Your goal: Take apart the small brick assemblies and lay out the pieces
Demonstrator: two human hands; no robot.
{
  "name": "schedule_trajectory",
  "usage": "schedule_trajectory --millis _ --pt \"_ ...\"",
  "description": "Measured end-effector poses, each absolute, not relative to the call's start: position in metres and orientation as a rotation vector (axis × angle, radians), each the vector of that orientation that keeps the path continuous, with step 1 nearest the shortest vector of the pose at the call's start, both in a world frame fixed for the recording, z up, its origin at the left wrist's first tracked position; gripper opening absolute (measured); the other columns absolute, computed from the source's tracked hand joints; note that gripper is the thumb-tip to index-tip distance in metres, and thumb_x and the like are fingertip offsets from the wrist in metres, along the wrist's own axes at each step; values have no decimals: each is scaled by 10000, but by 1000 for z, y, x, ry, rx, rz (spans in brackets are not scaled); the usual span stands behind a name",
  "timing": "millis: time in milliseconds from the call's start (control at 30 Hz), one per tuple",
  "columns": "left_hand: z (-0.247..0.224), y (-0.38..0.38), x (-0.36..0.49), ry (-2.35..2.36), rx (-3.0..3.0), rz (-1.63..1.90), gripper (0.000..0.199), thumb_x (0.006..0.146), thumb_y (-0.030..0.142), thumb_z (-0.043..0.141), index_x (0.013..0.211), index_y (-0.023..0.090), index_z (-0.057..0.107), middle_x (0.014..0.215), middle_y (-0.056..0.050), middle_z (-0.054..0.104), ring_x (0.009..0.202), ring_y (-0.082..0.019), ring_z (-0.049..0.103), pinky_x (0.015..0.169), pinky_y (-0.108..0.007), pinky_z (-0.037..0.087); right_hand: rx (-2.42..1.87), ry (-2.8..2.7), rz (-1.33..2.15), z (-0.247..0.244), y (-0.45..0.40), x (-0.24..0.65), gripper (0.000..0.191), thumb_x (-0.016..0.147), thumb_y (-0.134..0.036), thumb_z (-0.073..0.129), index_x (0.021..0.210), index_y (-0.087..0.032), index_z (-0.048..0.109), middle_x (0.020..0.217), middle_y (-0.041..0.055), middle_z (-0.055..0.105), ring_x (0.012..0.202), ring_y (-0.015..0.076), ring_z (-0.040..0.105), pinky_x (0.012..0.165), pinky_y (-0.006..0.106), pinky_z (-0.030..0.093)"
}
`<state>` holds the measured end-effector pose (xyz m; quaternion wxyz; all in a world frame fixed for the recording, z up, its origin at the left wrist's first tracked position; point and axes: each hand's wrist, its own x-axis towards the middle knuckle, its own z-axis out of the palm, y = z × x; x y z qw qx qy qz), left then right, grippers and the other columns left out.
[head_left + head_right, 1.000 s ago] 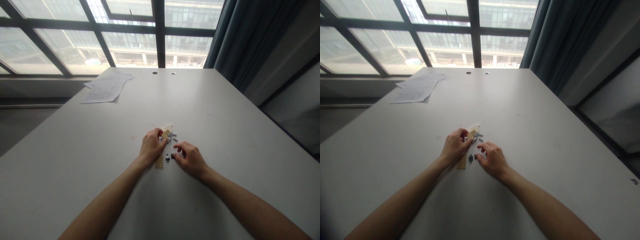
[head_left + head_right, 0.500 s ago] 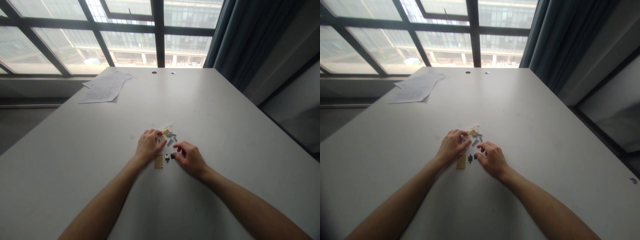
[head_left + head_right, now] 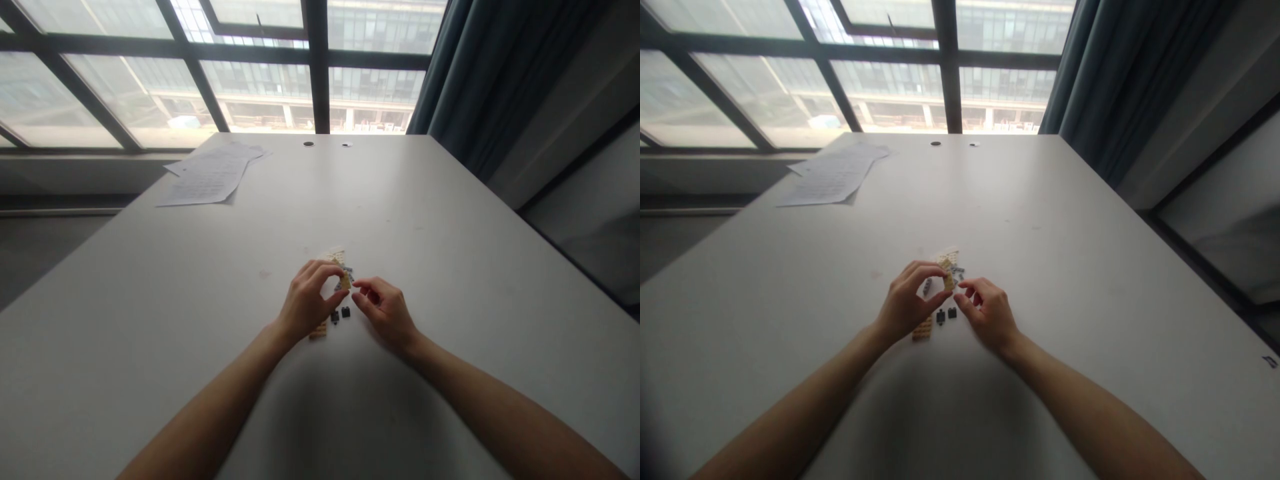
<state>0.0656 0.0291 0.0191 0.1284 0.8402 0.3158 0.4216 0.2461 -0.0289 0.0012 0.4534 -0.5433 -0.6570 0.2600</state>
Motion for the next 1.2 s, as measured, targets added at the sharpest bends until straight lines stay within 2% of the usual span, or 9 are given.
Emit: schedule_trajectory --millis 233,400,633,833,933,1067,1200 --pt "17 25 67 760 2591 1134 194 856 303 647 1021 209 605 977 -74 659 917 -191 602 840 -336 503 -1300 -1658 601 2 -30 244 185 911 -334 560 845 -187 651 738 5 605 618 127 518 618 252 427" --pt "16 29 64 737 2681 1112 231 885 277 606 1106 210 612 952 -70 681 894 -190 599 829 -337 495 -1308 -1613 565 2 -31 244 164 903 -317 566 824 -191 634 731 0 594 618 128 515 622 257 426" --pt "15 28 65 782 2692 1134 105 899 285 587 939 208 647 857 -45 688 812 -169 593 774 -306 477 -1302 -1473 565 2 -30 245 145 905 -299 538 874 -187 625 767 13 622 683 149 558 661 270 454" --pt "14 24 67 710 2771 1046 151 917 306 557 839 221 656 804 -26 685 753 -149 593 766 -295 461 -1247 -1441 629 -1 -31 244 155 896 -311 563 966 -192 634 782 20 666 705 161 608 691 293 487" --pt "14 22 67 718 2763 1079 141 912 327 562 909 217 649 842 -37 687 777 -157 603 764 -296 468 -1224 -1383 666 -1 -31 244 153 872 -331 603 947 -197 609 728 6 668 672 159 613 667 287 493" --pt "15 21 67 697 2742 1124 256 886 382 594 1077 211 606 932 -63 683 840 -180 615 791 -320 483 -1192 -1391 738 0 -31 245 158 883 -346 584 902 -194 620 718 11 672 666 160 615 654 285 494" --pt "20 19 67 661 2693 1225 193 871 283 622 1046 206 605 927 -60 678 826 -174 605 774 -314 483 -1155 -1448 773 2 -31 246 223 906 -364 533 971 -189 656 810 29 696 726 169 619 690 294 496"
